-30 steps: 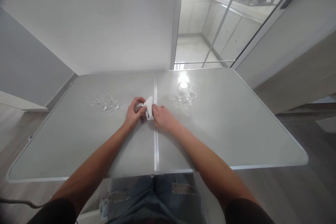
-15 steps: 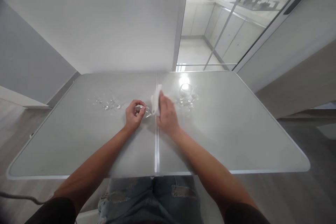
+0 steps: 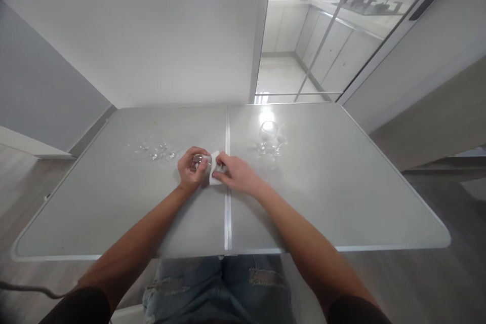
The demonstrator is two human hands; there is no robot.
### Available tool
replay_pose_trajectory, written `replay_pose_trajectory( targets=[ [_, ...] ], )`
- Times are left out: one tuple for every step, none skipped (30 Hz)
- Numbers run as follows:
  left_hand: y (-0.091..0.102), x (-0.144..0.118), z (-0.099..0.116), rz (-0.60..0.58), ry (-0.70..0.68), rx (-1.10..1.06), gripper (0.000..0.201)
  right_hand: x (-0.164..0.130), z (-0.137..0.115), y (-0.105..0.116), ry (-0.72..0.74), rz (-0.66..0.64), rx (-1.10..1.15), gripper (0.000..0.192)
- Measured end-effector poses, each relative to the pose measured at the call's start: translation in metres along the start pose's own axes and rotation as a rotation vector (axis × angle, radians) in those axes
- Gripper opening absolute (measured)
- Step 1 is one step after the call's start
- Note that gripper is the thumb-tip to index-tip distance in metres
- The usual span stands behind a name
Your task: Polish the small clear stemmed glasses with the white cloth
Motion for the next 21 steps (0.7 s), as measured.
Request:
replay_pose_trajectory(
  targets=[
    [-0.001, 0.0, 0.0, -0.006, 0.006, -0.001, 0.028, 0.001, 0.001, -0.003, 0.004, -0.001, -0.108, 0.028],
    [-0.001, -0.001, 0.0, -0.021, 0.013, -0.004, 0.029, 0.002, 0.003, -0.006, -0.001, 0.002, -0.207, 0.03],
    [-0.002, -0.001, 0.0, -0.038, 0.018, -0.011, 0.03, 0.002, 0.006, -0.009, -0.015, 0.005, -0.289, 0.03],
    [-0.003, -0.001, -0.001, -0.052, 0.024, -0.02, 0.031, 0.003, 0.008, -0.012, -0.034, 0.007, -0.35, 0.029],
    [-0.003, -0.001, -0.001, -0.062, 0.032, -0.03, 0.031, 0.003, 0.01, -0.015, -0.055, 0.008, -0.385, 0.027],
    [-0.003, -0.001, -0.002, -0.068, 0.045, -0.044, 0.032, 0.003, 0.011, -0.016, -0.073, 0.012, -0.389, 0.025],
    [-0.004, -0.001, -0.003, -0.074, 0.063, -0.06, 0.033, 0.003, 0.012, -0.017, -0.091, 0.018, -0.358, 0.026],
    [-0.004, -0.001, -0.004, -0.084, 0.084, -0.081, 0.034, 0.002, 0.012, -0.017, -0.112, 0.023, -0.289, 0.029],
    [-0.004, 0.0, -0.005, -0.096, 0.108, -0.107, 0.035, 0.002, 0.012, -0.017, -0.145, 0.014, -0.176, 0.033],
    [-0.005, 0.0, -0.006, -0.11, 0.134, -0.14, 0.037, 0.001, 0.012, -0.017, -0.192, -0.011, -0.018, 0.037],
    [-0.005, 0.0, -0.007, -0.118, 0.158, -0.177, 0.038, 0.0, 0.011, -0.017, -0.252, -0.059, 0.178, 0.039],
    [-0.006, 0.0, -0.007, -0.116, 0.177, -0.217, 0.039, -0.001, 0.01, -0.017, -0.318, -0.125, 0.393, 0.04],
    [-0.007, 0.0, -0.008, -0.106, 0.19, -0.256, 0.039, -0.002, 0.009, -0.017, -0.377, -0.201, 0.6, 0.041],
    [-0.007, 0.0, -0.007, -0.095, 0.197, -0.287, 0.039, -0.003, 0.007, -0.017, -0.418, -0.273, 0.77, 0.043],
    [-0.008, 0.0, -0.007, -0.088, 0.199, -0.304, 0.038, -0.003, 0.006, -0.016, -0.437, -0.319, 0.875, 0.044],
    [-0.008, 0.0, -0.007, -0.086, 0.197, -0.304, 0.038, -0.003, 0.005, -0.016, -0.439, -0.33, 0.905, 0.044],
    [-0.008, 0.001, -0.007, -0.09, 0.195, -0.287, 0.038, -0.003, 0.006, -0.014, -0.429, -0.308, 0.865, 0.043],
    [-0.008, 0.001, -0.007, -0.097, 0.194, -0.259, 0.038, -0.003, 0.007, -0.013, -0.409, -0.261, 0.77, 0.042],
    [-0.008, 0.001, -0.007, -0.103, 0.191, -0.224, 0.039, -0.002, 0.008, -0.012, -0.382, -0.202, 0.634, 0.039],
    [-0.007, 0.001, -0.007, -0.104, 0.186, -0.191, 0.038, -0.002, 0.009, -0.012, -0.347, -0.138, 0.471, 0.037],
    [-0.007, 0.002, -0.008, -0.101, 0.177, -0.161, 0.038, -0.001, 0.009, -0.012, -0.307, -0.08, 0.291, 0.034]
  ],
)
Point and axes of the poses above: each hand's wrist, its own x-axis towards the middle knuckle, its own y-axis out of the back of the hand, z = x × y, the point moved 2 cm from there along x, towards the middle knuckle, and after that the axes turned 3 degrees about -x, right-handed, at the moved point
